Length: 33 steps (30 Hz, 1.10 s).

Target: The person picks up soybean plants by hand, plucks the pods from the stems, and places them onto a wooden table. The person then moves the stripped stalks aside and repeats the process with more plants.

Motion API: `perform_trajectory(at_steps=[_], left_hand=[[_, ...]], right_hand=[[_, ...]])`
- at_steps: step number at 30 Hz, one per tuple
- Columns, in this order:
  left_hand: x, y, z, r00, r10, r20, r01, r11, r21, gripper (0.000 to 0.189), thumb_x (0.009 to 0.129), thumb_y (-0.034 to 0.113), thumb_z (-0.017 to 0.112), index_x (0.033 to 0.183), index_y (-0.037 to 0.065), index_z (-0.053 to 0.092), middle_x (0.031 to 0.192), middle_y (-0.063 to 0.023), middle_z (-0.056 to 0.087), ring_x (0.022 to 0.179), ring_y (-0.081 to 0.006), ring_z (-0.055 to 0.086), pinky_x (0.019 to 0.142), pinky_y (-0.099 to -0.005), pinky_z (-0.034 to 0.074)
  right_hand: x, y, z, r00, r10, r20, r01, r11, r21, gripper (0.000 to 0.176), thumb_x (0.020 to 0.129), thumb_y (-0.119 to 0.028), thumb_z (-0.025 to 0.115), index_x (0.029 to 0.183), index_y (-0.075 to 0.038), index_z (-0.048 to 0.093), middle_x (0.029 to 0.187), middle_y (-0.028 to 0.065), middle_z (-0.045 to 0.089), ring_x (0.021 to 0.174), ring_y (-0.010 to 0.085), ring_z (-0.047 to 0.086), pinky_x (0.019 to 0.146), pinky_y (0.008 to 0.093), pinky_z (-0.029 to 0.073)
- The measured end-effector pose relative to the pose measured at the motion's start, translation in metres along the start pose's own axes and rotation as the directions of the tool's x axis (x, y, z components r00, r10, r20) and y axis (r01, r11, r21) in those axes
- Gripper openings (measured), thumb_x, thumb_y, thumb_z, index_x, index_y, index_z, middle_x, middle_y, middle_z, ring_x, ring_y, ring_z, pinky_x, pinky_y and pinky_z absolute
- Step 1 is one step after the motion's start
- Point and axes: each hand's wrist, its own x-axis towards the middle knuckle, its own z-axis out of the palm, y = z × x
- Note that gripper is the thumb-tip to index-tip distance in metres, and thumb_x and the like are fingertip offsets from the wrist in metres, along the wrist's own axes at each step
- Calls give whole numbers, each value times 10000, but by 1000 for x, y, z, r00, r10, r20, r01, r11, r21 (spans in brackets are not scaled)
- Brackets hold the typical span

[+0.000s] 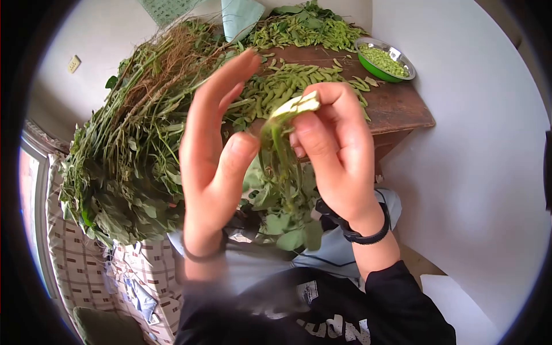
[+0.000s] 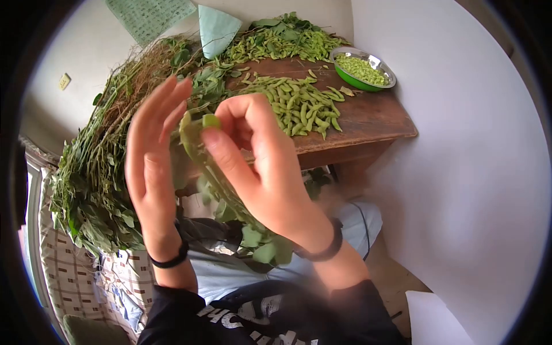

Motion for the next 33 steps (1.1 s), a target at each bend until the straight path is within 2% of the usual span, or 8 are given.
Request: perform_trajectory(at_steps=[6,10,17,20,22,24,25,33], left_hand=[[11,23,14,988,85,125,-116,958,264,226,930,33,409,1037,-90,565,1096,-216,650,960,-243,648,875,-331,510],[7,14,27,964,55,-261,-29,994,104,254,1014,65,304,970,-69,515,1016,-233,655,932,-248,659,840,-331,521],[17,-20,0,863,-19,-506,143,968,208,229,1044,128,328,952,-6,490,900,-132,675,864,-197,670,763,-294,521],[14,-21,-6,855,-58,-516,-35,985,-168,282,1059,199,287,976,-8,460,985,-172,639,905,-254,660,831,-327,516],[12,-13,-10,889,-52,-456,-40,981,-190,318,1061,247,265,1002,-15,435,1013,-208,617,925,-312,659,893,-385,521],[11,-7,-10,918,59,-393,-163,958,-237,338,1062,256,234,1014,-21,422,1014,-256,614,917,-356,665,839,-415,545],[8,-2,-13,926,48,-375,-144,962,-232,338,1062,256,234,1014,-21,422,1014,-256,614,917,-356,665,839,-415,545],[-1,11,-16,923,189,-336,-295,908,-299,423,1048,383,195,1047,22,417,1011,-319,602,845,-398,678,792,-441,567]], right_hand=[[-4,14,8,996,-78,-35,77,997,-31,137,928,-30,589,1011,-10,481,846,37,534,738,81,516,661,222,434],[-10,28,10,899,-431,83,420,789,-449,305,725,52,666,957,-46,495,868,87,544,781,303,506,703,392,403],[-36,-3,-24,583,-754,304,758,370,-537,262,886,-264,598,803,-68,445,755,60,493,616,219,491,450,276,382],[-34,-43,-15,-39,-996,-83,543,49,-838,258,1014,-378,434,955,-135,496,810,-48,428,776,104,431,682,240,374],[-32,-51,-38,6,-1000,-2,588,5,-809,237,1015,-345,456,976,-118,512,810,-28,460,777,124,460,696,269,407],[26,-15,-50,811,-557,-180,30,347,-938,146,909,-116,623,972,13,601,834,107,562,647,204,501,585,307,425],[50,26,-67,923,-357,-146,26,436,-899,234,946,-155,590,1124,-3,595,858,43,547,648,106,473,592,248,412],[-28,26,28,961,-260,94,276,909,-312,345,728,107,718,1033,-17,616,968,103,611,807,194,603,653,279,486]])
